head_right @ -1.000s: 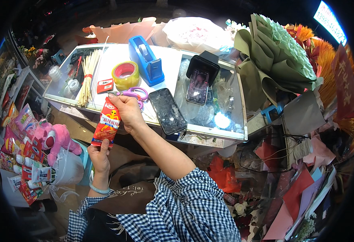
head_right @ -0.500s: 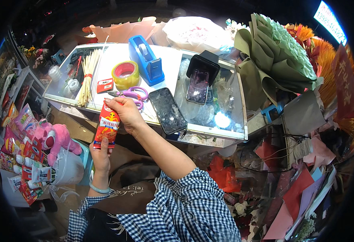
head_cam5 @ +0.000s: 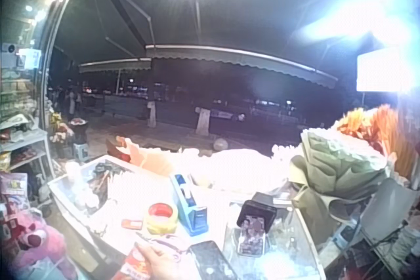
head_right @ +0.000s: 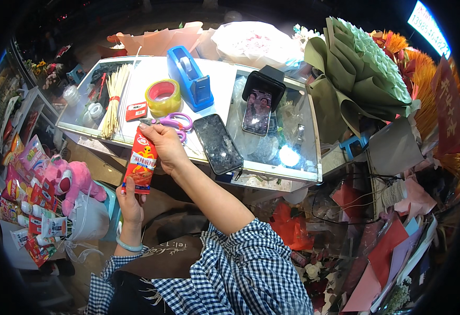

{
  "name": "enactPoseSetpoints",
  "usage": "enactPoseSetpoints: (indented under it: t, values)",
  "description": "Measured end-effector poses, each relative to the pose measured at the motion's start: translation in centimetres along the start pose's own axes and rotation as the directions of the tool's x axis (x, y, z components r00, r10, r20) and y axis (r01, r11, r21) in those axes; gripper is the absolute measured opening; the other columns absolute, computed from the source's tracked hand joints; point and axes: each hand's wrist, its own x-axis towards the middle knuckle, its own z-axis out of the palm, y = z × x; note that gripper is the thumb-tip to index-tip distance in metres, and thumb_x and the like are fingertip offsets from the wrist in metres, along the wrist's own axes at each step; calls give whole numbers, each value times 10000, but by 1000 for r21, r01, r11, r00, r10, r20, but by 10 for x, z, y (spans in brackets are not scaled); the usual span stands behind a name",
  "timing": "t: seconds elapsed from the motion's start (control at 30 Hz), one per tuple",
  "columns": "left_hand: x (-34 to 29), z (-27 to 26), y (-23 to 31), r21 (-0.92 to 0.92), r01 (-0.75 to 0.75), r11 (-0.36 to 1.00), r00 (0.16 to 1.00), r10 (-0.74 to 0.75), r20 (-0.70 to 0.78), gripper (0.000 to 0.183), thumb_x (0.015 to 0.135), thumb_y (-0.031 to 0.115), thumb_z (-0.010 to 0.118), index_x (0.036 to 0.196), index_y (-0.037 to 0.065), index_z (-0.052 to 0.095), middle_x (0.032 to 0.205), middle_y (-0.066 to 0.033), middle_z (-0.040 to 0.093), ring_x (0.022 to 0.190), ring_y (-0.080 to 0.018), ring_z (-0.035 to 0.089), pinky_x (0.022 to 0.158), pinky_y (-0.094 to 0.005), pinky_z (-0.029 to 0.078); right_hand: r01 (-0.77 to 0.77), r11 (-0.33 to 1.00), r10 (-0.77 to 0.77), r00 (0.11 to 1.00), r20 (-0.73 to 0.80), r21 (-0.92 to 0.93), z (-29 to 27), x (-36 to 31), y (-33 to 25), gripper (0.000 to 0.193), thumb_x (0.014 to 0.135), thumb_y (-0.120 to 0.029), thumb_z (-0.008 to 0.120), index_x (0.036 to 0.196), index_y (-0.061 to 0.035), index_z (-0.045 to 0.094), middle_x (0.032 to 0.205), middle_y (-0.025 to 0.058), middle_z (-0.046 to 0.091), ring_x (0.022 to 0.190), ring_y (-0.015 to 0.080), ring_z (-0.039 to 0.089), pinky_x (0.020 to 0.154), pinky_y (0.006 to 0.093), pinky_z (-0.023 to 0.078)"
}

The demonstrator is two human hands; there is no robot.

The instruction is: The person assembles a snack bouquet by inserting wooden skewers into small snack packets and arranging them into a floral-style bouquet. They use scissors to trim skewers and tape to secure items, then place the assembled bouquet into a bucket.

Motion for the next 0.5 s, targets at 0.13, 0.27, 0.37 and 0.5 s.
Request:
enactPoseSetpoints:
  t: [0.13,0.27,0.37,0.5]
  values:
    - [0,1,0,-69,44,997,998,-48,-46,493,961,456,445,757,30,588,612,-14,564,464,-54,464,423,-188,331,-14,1000,14,1000,-6,-5,0,-1,-1,197,889,-207,639,880,-10,633,809,49,665,671,90,624,625,236,520]
    - [1,2,2,-72,53,996,997,-57,-53,511,970,465,412,765,33,595,601,-19,568,444,-55,468,399,-179,319,-29,999,29,1000,-3,31,0,-1,1,189,893,-202,634,866,-15,629,792,43,659,667,89,622,618,235,518]
    - [1,3,2,-85,50,995,997,-54,-46,513,971,463,408,769,32,597,592,-20,569,432,-54,470,384,-172,309,-41,998,41,999,3,52,0,-1,2,185,896,-201,629,861,-19,624,777,36,653,655,85,617,607,234,516]
    - [0,2,3,-73,70,995,997,-72,-26,517,972,463,404,777,27,602,597,-23,576,437,-55,480,387,-169,317,-65,996,64,998,14,62,0,-2,3,180,899,-201,623,869,-24,621,771,34,650,639,87,615,592,238,517]
